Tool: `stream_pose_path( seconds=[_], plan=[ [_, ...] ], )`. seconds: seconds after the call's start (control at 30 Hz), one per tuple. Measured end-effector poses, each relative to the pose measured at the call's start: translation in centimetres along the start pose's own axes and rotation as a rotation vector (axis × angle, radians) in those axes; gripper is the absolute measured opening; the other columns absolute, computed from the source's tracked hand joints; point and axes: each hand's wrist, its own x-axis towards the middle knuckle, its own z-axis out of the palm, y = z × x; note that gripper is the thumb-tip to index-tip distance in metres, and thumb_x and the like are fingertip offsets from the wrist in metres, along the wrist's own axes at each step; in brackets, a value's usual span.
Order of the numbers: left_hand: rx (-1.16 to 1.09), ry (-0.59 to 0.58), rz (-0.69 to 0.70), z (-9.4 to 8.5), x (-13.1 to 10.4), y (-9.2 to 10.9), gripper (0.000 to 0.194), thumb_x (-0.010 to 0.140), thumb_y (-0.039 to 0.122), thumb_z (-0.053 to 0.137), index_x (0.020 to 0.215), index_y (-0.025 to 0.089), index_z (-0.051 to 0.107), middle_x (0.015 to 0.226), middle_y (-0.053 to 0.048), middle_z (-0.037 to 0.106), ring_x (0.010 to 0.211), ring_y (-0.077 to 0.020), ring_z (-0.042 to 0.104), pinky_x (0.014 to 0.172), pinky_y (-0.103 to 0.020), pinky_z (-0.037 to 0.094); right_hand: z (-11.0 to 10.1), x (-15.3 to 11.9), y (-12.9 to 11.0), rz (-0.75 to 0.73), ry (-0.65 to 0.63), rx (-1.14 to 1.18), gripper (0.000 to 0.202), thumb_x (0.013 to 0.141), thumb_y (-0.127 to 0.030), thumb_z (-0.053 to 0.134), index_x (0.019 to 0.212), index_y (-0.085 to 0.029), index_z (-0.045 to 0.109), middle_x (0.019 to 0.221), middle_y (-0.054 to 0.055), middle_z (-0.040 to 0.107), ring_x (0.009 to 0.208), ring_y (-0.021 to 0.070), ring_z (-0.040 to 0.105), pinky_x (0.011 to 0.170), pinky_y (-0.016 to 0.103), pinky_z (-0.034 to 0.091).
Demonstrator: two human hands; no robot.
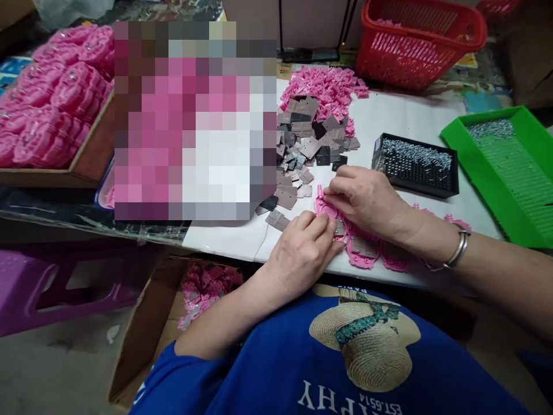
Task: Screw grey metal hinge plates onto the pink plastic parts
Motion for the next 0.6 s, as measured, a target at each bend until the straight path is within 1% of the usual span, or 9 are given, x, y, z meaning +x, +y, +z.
stream_pose_path(
  seconds=[0.1, 0.2, 0.3, 0.37, 0.4, 0.43, 0.53, 0.57, 0.6],
  plan=[
    [-0.007, 0.009, -0.003, 0.1, 0.0, 0.0, 0.029, 0.098, 0.029, 0.053, 0.113, 0.005, 0.06, 0.101, -0.013, 0.067, 0.09, -0.0223, 0.055, 0.079, -0.037, 0.053, 0.1, 0.0, -0.1, -0.025, 0.002, -0.049, 0.021, 0.09, -0.018, 0.058, 0.071, -0.013, 0.065, 0.075, 0.007, 0.057, 0.071, 0.0154, 0.047, 0.066, 0.028, 0.032],
    [0.002, 0.013, 0.0, 0.1, 0.0, -0.1, 0.026, 0.099, 0.028, 0.051, 0.111, 0.007, 0.06, 0.101, -0.013, 0.067, 0.09, -0.0218, 0.055, 0.079, -0.037, 0.053, -0.1, 0.2, -0.2, -0.001, -0.047, -0.064, 0.019, 0.091, -0.018, 0.057, 0.076, -0.012, 0.067, 0.077, 0.008, 0.058, 0.074, 0.0162, 0.048, 0.067, 0.028, 0.033],
    [0.002, 0.016, 0.0, 0.1, 0.1, -0.1, 0.026, 0.099, 0.029, 0.051, 0.11, 0.008, 0.061, 0.102, -0.013, 0.067, 0.091, -0.0221, 0.056, 0.08, -0.037, 0.053, -0.9, 0.6, -0.1, 0.006, -0.129, -0.047, 0.018, 0.09, -0.018, 0.058, 0.08, -0.011, 0.07, 0.08, 0.008, 0.062, 0.076, 0.0168, 0.052, 0.069, 0.029, 0.035],
    [0.001, 0.014, -0.002, 0.0, 0.1, -0.1, 0.025, 0.099, 0.028, 0.051, 0.109, 0.008, 0.062, 0.102, -0.013, 0.067, 0.092, -0.0224, 0.055, 0.081, -0.038, 0.053, -1.8, 0.6, -0.2, -0.009, -0.148, -0.005, 0.02, 0.092, -0.02, 0.056, 0.082, -0.013, 0.072, 0.085, 0.009, 0.066, 0.079, 0.0174, 0.056, 0.072, 0.03, 0.039],
    [0.004, 0.012, -0.001, -0.1, 0.2, -0.1, 0.024, 0.098, 0.028, 0.051, 0.109, 0.009, 0.062, 0.101, -0.013, 0.067, 0.092, -0.0225, 0.055, 0.081, -0.038, 0.053, -2.4, 0.3, -0.3, -0.022, -0.107, 0.039, 0.021, 0.092, -0.021, 0.055, 0.083, -0.014, 0.073, 0.087, 0.009, 0.068, 0.081, 0.018, 0.058, 0.073, 0.031, 0.041],
    [0.009, 0.012, 0.001, -0.1, 0.2, -0.1, 0.024, 0.098, 0.027, 0.051, 0.109, 0.009, 0.062, 0.101, -0.013, 0.067, 0.091, -0.0224, 0.055, 0.081, -0.038, 0.053, -3.2, -0.3, -0.5, -0.036, -0.033, 0.093, 0.022, 0.093, -0.022, 0.054, 0.085, -0.015, 0.073, 0.09, 0.009, 0.069, 0.083, 0.0187, 0.06, 0.075, 0.033, 0.044],
    [0.016, 0.007, 0.005, -0.3, 0.3, -0.3, 0.021, 0.098, 0.026, 0.052, 0.105, 0.01, 0.064, 0.101, -0.012, 0.067, 0.09, -0.0217, 0.056, 0.08, -0.037, 0.053, -5.9, -3.7, -0.6, -0.044, 0.311, 0.229, 0.02, 0.095, -0.025, 0.053, 0.096, -0.021, 0.073, 0.104, 0.008, 0.071, 0.095, 0.0208, 0.065, 0.089, 0.039, 0.05],
    [0.015, 0.01, 0.011, -0.4, 0.3, -0.3, 0.02, 0.098, 0.026, 0.052, 0.103, 0.011, 0.064, 0.102, -0.012, 0.067, 0.09, -0.0214, 0.057, 0.08, -0.037, 0.053, -6.8, -5.3, -0.2, 0.018, 0.437, 0.272, 0.019, 0.092, -0.025, 0.059, 0.104, -0.027, 0.072, 0.117, 0.006, 0.067, 0.108, 0.0227, 0.062, 0.097, 0.042, 0.048],
    [0.017, 0.021, 0.018, -0.5, 0.3, -0.3, 0.02, 0.098, 0.026, 0.052, 0.101, 0.011, 0.064, 0.102, -0.013, 0.068, 0.089, -0.0214, 0.058, 0.079, -0.037, 0.053, -7.7, -7.1, 0.4, 0.126, 0.514, 0.359, 0.021, 0.09, -0.029, 0.061, 0.108, -0.034, 0.071, 0.127, 0.002, 0.063, 0.119, 0.0242, 0.057, 0.1, 0.044, 0.047]
  ],
)
